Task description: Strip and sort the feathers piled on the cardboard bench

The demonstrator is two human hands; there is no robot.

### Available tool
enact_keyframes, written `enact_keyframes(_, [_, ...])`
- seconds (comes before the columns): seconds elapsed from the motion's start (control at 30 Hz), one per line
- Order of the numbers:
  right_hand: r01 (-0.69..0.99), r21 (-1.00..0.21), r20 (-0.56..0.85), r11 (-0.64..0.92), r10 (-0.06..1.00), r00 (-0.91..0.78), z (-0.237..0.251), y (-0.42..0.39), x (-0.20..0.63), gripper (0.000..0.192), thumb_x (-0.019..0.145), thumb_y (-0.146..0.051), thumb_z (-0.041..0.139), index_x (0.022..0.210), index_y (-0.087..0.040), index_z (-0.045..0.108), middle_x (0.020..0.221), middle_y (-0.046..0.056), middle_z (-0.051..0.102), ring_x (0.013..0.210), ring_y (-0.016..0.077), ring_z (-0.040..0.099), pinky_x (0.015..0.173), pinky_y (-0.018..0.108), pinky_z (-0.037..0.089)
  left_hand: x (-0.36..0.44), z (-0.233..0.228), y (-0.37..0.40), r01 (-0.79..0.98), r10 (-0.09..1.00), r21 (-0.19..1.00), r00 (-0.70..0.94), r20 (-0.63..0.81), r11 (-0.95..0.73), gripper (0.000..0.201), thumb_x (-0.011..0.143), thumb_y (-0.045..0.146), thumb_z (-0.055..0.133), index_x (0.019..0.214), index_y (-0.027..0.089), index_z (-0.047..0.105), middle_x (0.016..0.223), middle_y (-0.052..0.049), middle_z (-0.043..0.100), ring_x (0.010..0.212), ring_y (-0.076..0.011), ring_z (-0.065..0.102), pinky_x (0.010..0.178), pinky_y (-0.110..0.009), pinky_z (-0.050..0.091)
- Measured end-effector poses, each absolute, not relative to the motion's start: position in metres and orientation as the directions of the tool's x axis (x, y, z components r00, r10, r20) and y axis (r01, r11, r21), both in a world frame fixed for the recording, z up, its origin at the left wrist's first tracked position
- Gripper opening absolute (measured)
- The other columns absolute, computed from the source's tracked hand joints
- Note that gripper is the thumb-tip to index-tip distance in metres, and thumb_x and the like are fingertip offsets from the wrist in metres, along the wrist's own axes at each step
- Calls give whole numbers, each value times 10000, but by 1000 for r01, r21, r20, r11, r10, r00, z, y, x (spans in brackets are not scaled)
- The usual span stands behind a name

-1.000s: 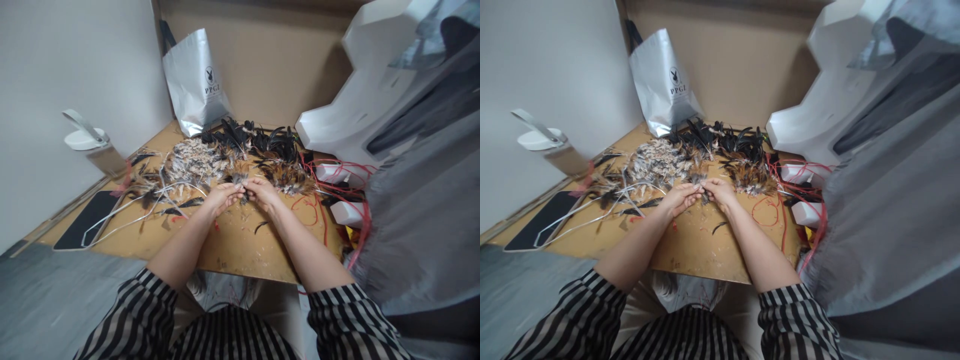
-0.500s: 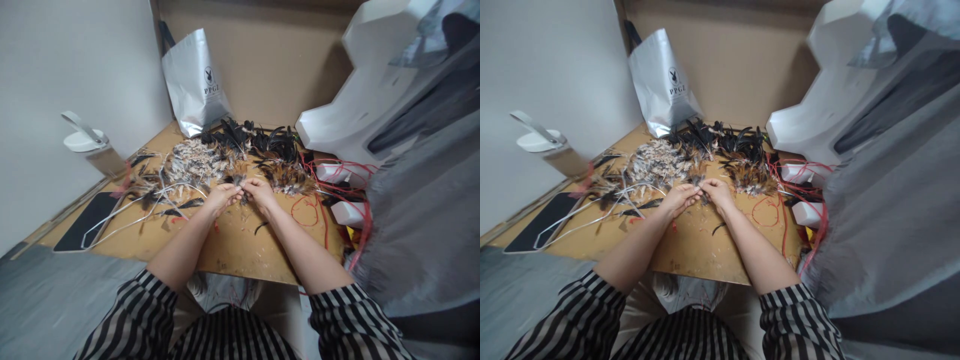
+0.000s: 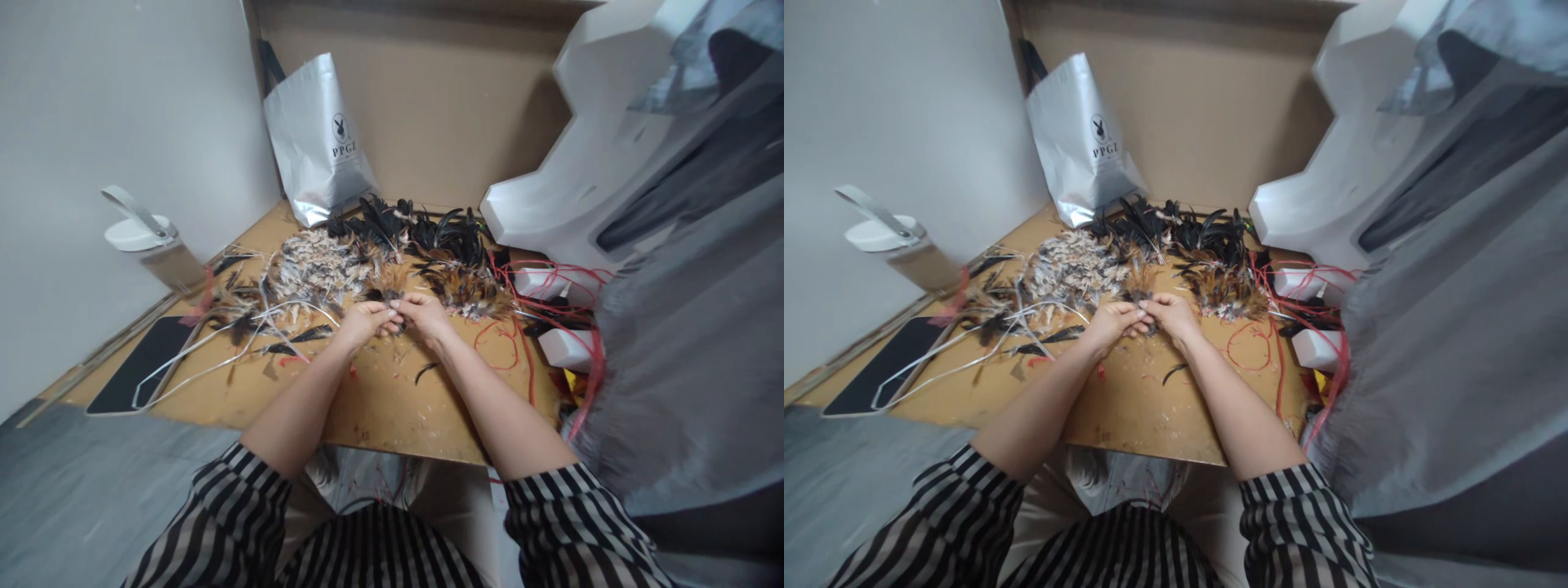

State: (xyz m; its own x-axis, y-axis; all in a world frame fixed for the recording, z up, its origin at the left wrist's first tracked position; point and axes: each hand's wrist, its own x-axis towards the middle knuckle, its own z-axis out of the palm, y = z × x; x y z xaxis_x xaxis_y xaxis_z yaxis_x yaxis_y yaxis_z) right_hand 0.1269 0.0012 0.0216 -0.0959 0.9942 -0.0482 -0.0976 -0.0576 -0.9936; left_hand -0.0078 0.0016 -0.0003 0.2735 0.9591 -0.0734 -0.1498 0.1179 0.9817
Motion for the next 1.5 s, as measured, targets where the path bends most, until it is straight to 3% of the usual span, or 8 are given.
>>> enact_keyframes(0.27, [-125, -989, -56, -74, 988, -142, 19, 3, 129, 296, 521, -391, 709, 566, -158, 532, 436, -69, 457, 395, 42, 325, 411, 198, 203, -7, 0, 1, -149, 957, 983, 282, -64, 109, 192, 657, 290, 667, 702, 104, 653, 733, -99, 679, 529, -92, 585, 466, -170, 396])
enact_keyframes(0.7, [-14, -999, 37, 37, 998, -59, 22, 0, 128, 328, 531, -422, 689, 504, -165, 487, 440, -62, 449, 422, 52, 332, 432, 205, 246, -6, 0, 0, -91, 949, 995, 316, -16, 47, 209, 676, 304, 649, 738, 106, 674, 738, -102, 677, 546, -100, 589, 488, -187, 415])
enact_keyframes(0.93, [0, -1000, -4, -4, 994, -107, 20, 6, 134, 299, 573, -441, 655, 641, -161, 575, 471, -49, 470, 427, 60, 351, 422, 199, 257, -8, 1, 2, -168, 966, 979, 248, -71, 115, 201, 646, 297, 681, 681, 102, 651, 710, -89, 673, 547, -87, 589, 480, -161, 411])
enact_keyframes(1.07, [270, -962, 44, 45, 999, -12, 20, 13, 155, 276, 584, -392, 637, 676, -132, 622, 497, -35, 490, 431, 56, 340, 430, 203, 272, -13, 3, 7, -351, 984, 923, 134, -114, 155, 206, 647, 284, 689, 727, 104, 627, 762, -86, 676, 581, -75, 601, 473, -135, 402])
enact_keyframes(1.23, [605, -791, 37, 85, 995, -91, 12, 22, 175, 239, 617, -352, 577, 605, -116, 612, 490, -27, 481, 441, 63, 345, 436, 208, 278, -17, 4, 10, -461, 985, 871, 64, -161, 172, 180, 667, 246, 679, 748, 102, 607, 763, -73, 673, 581, -71, 607, 463, -130, 404])
enact_keyframes(1.5, [800, -598, 29, 48, 999, -39, 1, 24, 166, 282, 674, -390, 532, 606, -127, 610, 487, -19, 491, 460, 75, 388, 446, 197, 269, -15, 2, 10, -472, 984, 863, 69, -167, 179, 185, 663, 243, 685, 748, 102, 601, 745, -58, 668, 545, -55, 593, 433, -118, 388])
